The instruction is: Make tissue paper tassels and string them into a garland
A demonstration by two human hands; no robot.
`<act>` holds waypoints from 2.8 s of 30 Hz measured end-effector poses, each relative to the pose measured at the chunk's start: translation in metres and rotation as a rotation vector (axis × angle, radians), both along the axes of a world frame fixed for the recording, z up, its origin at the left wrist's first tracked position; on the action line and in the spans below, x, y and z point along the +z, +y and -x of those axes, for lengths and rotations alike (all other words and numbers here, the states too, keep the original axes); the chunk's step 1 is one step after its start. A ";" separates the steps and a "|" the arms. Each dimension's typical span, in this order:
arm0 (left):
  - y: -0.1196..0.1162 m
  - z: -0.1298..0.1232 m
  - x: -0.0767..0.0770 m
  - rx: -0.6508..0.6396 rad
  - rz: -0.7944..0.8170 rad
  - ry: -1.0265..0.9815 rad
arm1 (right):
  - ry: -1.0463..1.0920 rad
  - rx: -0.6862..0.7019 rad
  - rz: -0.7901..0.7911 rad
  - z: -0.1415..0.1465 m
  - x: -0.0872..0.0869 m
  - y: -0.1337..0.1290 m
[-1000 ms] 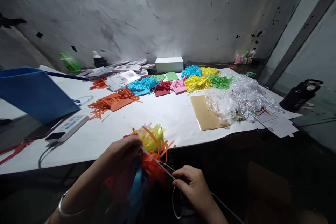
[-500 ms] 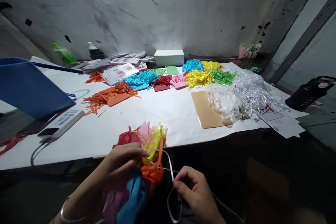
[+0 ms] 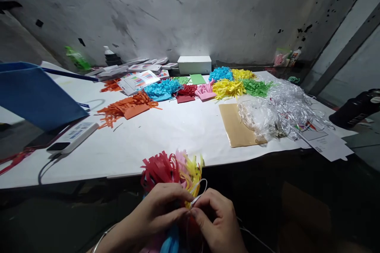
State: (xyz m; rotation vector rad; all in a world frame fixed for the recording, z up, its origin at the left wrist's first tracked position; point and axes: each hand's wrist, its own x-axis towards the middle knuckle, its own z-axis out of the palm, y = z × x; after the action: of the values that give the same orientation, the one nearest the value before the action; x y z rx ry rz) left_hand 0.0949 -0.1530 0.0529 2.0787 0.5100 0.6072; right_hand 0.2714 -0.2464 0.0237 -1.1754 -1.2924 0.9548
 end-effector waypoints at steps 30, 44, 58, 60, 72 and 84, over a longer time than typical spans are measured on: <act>-0.009 -0.006 0.000 0.097 -0.189 0.073 | -0.787 -0.162 -0.571 -0.005 0.004 -0.002; -0.013 -0.011 0.002 0.116 0.122 0.054 | -0.506 -0.280 -0.479 0.008 0.003 0.005; -0.009 -0.012 0.006 0.085 -0.075 0.061 | -0.496 -0.294 -0.488 0.003 0.008 0.004; -0.009 -0.012 0.008 0.098 -0.035 0.073 | -0.477 -0.290 -0.469 0.003 0.007 0.004; -0.009 -0.012 0.010 0.137 -0.119 0.055 | -0.498 -0.306 -0.509 0.003 0.007 0.006; -0.007 -0.010 0.008 0.119 -0.155 0.066 | -0.510 -0.293 -0.502 0.002 0.009 0.006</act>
State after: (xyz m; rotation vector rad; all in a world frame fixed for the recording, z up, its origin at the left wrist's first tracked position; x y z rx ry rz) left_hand 0.1052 -0.1599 0.0612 2.2325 0.6453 0.6673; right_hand 0.2695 -0.2406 0.0330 -1.1932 -1.5822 0.0908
